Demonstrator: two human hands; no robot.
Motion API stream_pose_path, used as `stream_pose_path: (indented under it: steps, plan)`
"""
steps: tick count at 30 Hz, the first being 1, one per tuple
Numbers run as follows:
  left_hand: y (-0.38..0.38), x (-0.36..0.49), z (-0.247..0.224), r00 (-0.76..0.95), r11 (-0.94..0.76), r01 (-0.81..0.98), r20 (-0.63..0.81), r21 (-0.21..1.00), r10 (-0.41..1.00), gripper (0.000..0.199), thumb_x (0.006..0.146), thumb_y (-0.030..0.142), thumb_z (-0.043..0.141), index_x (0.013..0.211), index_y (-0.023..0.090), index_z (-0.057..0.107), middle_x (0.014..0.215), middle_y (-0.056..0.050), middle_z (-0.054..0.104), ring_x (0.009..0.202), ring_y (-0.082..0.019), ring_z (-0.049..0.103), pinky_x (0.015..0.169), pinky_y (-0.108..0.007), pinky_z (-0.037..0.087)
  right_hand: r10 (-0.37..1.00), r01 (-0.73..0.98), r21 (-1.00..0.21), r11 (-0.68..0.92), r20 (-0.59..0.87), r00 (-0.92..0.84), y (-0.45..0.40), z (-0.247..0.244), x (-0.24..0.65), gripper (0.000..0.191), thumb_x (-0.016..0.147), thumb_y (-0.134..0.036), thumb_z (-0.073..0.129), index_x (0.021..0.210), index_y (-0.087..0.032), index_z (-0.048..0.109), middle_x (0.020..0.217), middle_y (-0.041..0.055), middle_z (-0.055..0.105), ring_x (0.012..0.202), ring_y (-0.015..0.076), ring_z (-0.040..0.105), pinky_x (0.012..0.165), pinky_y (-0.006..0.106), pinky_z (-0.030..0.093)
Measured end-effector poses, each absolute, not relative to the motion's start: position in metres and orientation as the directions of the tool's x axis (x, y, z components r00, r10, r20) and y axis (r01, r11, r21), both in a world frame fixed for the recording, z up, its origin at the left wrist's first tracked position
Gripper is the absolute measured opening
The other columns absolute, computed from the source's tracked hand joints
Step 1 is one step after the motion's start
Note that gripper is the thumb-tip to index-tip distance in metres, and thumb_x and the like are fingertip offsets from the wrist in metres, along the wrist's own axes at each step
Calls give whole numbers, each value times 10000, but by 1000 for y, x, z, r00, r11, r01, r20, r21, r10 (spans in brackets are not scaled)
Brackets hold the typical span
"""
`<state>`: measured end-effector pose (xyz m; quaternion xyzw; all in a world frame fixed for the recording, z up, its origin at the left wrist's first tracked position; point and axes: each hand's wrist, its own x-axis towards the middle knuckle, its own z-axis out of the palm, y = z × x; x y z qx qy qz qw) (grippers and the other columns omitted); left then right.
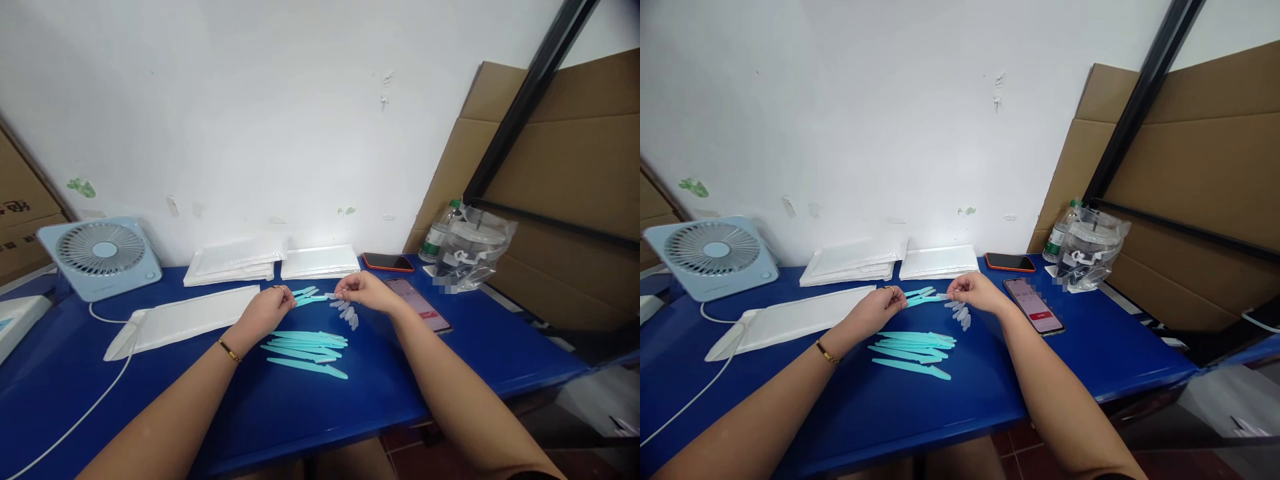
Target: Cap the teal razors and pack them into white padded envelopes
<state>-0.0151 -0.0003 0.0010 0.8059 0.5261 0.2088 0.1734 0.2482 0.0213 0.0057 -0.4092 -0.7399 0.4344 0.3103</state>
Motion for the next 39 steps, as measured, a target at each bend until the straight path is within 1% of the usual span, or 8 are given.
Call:
stream_pose_path:
  steps: [7, 9, 12, 15, 18, 23, 28, 39]
  plan:
    - [3, -11, -4, 386, -429, 791, 187, 436, 903, 209, 857, 345, 440, 802, 212, 591, 815, -22, 650, 755, -185, 589, 658, -281, 393, 860, 340, -884, 320, 121, -496, 25, -9, 230, 243, 730, -371, 663, 836, -154, 691, 643, 15, 617, 566, 113, 547, 548, 242, 445]
    - [3, -12, -3, 351, -420, 824, 241, 379, 905, 188, 838, 345, 477, 869, 215, 610, 891, -33, 655, 846, -209, 589, 721, -297, 404, 882, 458, -801, 385, 174, -437, 27, -11, 230, 210, 748, -348, 641, 844, -171, 698, 663, 16, 621, 593, 124, 554, 565, 248, 439]
    - [1, -13, 2, 352, -440, 835, 292, 330, 889, 215, 797, 356, 538, 951, 231, 620, 1003, -36, 637, 958, -227, 564, 786, -310, 407, 878, 663, -577, 476, 270, -395, 32, -12, 238, 121, 742, -273, 639, 804, -196, 709, 772, 29, 625, 680, 139, 563, 632, 256, 429]
    - [-5, -11, 5, 505, -512, 768, 126, 385, 854, 211, 766, 409, 566, 867, 246, 653, 935, -10, 641, 864, -191, 582, 722, -273, 422, 870, 763, -418, 492, 235, -433, 36, -14, 246, 87, 687, -236, 686, 762, -197, 705, 817, 38, 605, 738, 156, 563, 663, 259, 418]
    - [-11, -6, 5, 595, -525, 729, -28, 440, 803, 189, 747, 400, 572, 789, 243, 668, 835, 1, 645, 772, -169, 584, 640, -247, 413, 876, 788, -384, 482, 191, -443, 38, -18, 247, 72, 659, -207, 706, 724, -185, 685, 820, 47, 607, 755, 168, 567, 665, 258, 415]
    - [-11, -5, 0, 535, -441, 754, -66, 487, 842, 168, 768, 340, 526, 731, 216, 633, 749, -8, 645, 667, -159, 569, 558, -244, 376, 903, 697, -594, 402, 130, -409, 35, -16, 245, 66, 720, -221, 657, 747, -161, 649, 702, 27, 621, 639, 130, 561, 566, 226, 404]
    - [-2, -15, 2, 389, -357, 789, 43, 500, 920, 192, 805, 367, 494, 790, 210, 604, 712, -12, 632, 635, -163, 551, 538, -245, 346, 874, 415, -853, 315, 90, -478, 28, -5, 247, 239, 730, -355, 667, 799, -127, 654, 664, 17, 604, 585, 103, 541, 551, 227, 422]
    - [2, -15, 0, 394, -382, 775, 88, 503, 915, 189, 803, 366, 500, 766, 207, 593, 687, -4, 614, 625, -153, 534, 537, -245, 327, 855, 333, -901, 279, 75, -514, 27, -11, 232, 272, 692, -381, 690, 804, -134, 669, 637, -1, 585, 567, 87, 515, 544, 221, 416]
